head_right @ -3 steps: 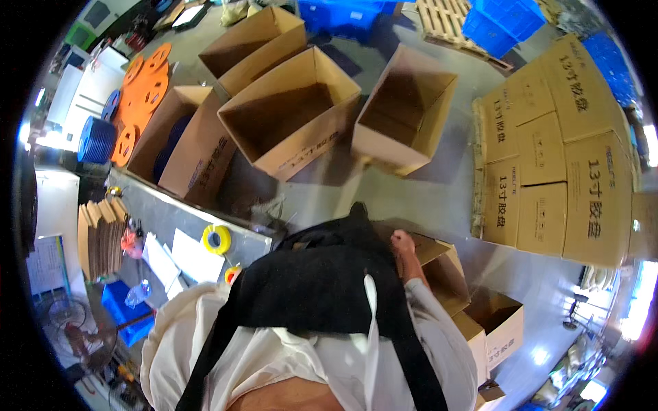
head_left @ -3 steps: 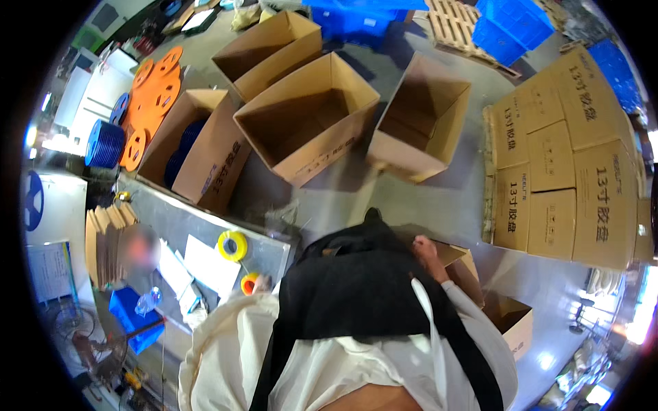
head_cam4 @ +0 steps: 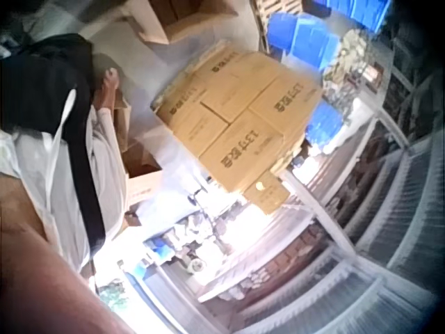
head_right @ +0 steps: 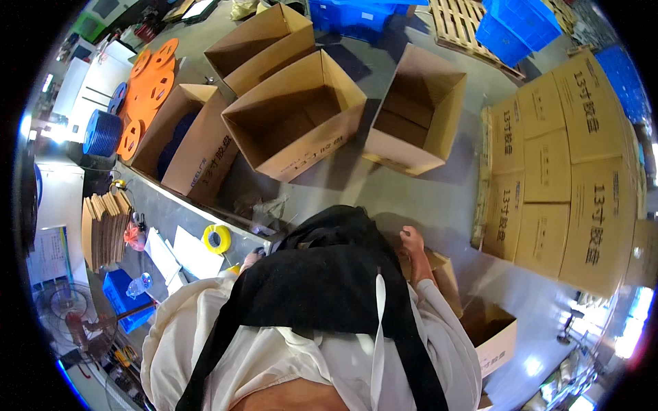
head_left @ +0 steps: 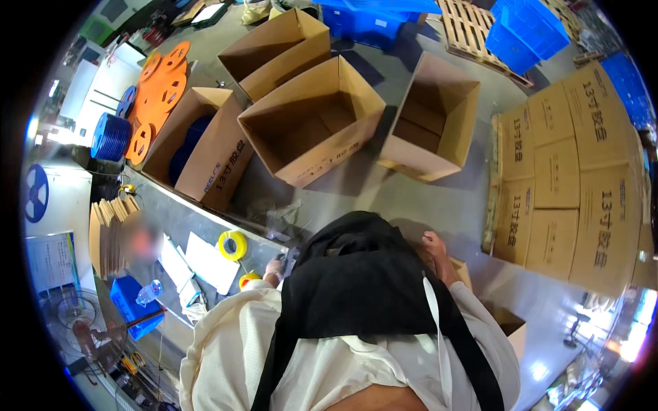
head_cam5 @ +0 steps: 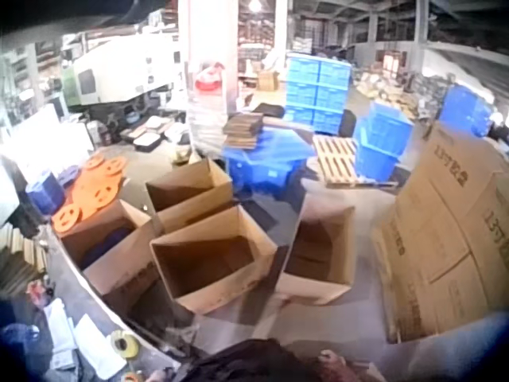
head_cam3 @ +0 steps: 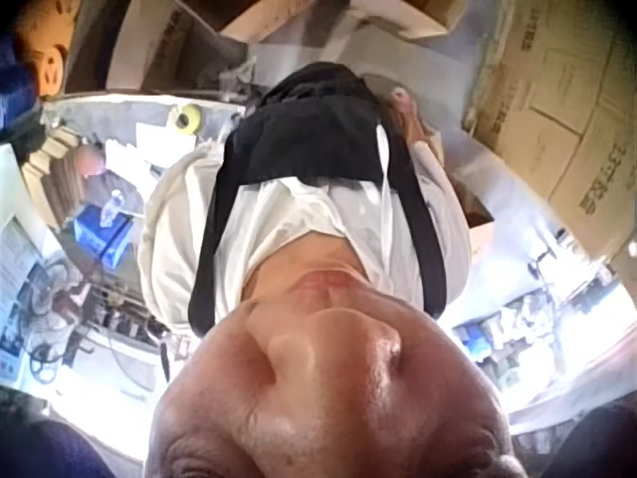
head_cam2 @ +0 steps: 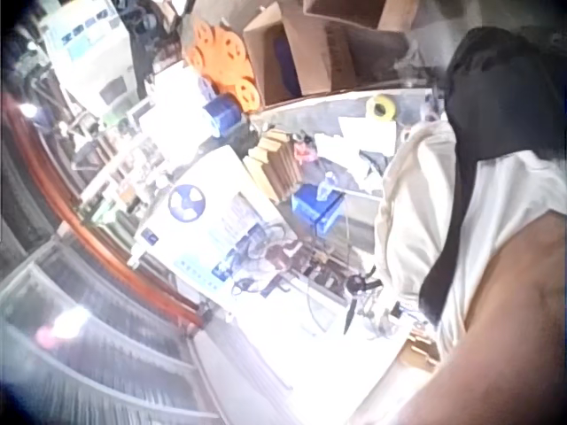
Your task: The person picks up blue plastic spools from a table and places them into a cardboard box. The person handles the spools one by one, stacking them vertically inside the box.
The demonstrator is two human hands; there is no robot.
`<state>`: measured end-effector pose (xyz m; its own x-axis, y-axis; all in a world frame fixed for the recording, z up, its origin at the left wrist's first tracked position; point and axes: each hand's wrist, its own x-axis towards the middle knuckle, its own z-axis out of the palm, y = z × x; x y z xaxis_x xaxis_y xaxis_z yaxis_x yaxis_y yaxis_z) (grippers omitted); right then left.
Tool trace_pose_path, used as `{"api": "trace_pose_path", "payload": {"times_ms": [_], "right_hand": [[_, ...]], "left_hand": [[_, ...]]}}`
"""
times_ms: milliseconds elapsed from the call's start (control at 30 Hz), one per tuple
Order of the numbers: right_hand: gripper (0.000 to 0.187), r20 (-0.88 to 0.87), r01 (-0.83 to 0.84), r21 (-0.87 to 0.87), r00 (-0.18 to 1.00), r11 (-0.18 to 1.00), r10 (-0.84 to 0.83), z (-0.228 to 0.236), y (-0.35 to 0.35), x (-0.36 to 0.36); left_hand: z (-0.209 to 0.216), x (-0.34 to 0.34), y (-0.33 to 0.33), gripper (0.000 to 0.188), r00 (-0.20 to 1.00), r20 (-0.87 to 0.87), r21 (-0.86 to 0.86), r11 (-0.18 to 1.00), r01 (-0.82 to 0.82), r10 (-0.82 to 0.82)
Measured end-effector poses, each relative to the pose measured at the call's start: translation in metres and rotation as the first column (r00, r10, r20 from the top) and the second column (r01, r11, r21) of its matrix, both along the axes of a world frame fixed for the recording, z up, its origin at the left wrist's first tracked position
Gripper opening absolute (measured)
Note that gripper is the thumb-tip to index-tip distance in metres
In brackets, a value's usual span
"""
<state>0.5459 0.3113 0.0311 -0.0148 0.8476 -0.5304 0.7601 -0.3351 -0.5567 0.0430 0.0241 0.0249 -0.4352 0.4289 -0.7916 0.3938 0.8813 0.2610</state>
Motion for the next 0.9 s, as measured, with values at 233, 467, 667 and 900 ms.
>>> {"api": "trace_pose_path", "payload": {"times_ms": [233,467,667,900], "right_hand": [[0.025,0.003,-0.032,-0.011,0.999,0.999,0.032,0.034,0.165,-0.010],[0.034,-0.082,-0.364,-0.228,0.932,0.903,0.354,0.003,0.275,-0.118],[0.038,-0.273,-0.681,-0.337,0.732,0.650,0.625,0.052,0.351,-0.218],[0.031,-0.074,-0.272,-0.335,0.962,0.902,0.262,0.046,0.392,-0.199]], "left_hand": [[-0.012,-0.001,0.123,0.051,0.955,-0.069,0.131,0.952,-0.277,0.287],[-0.054,-0.129,0.209,0.068,0.793,-0.045,0.194,0.784,-0.589,0.607],[-0.124,-0.192,0.280,0.077,0.391,0.452,0.283,0.287,-0.915,0.802],[-0.168,-0.158,0.371,0.047,0.715,0.295,0.014,0.746,-0.666,0.633]]}}
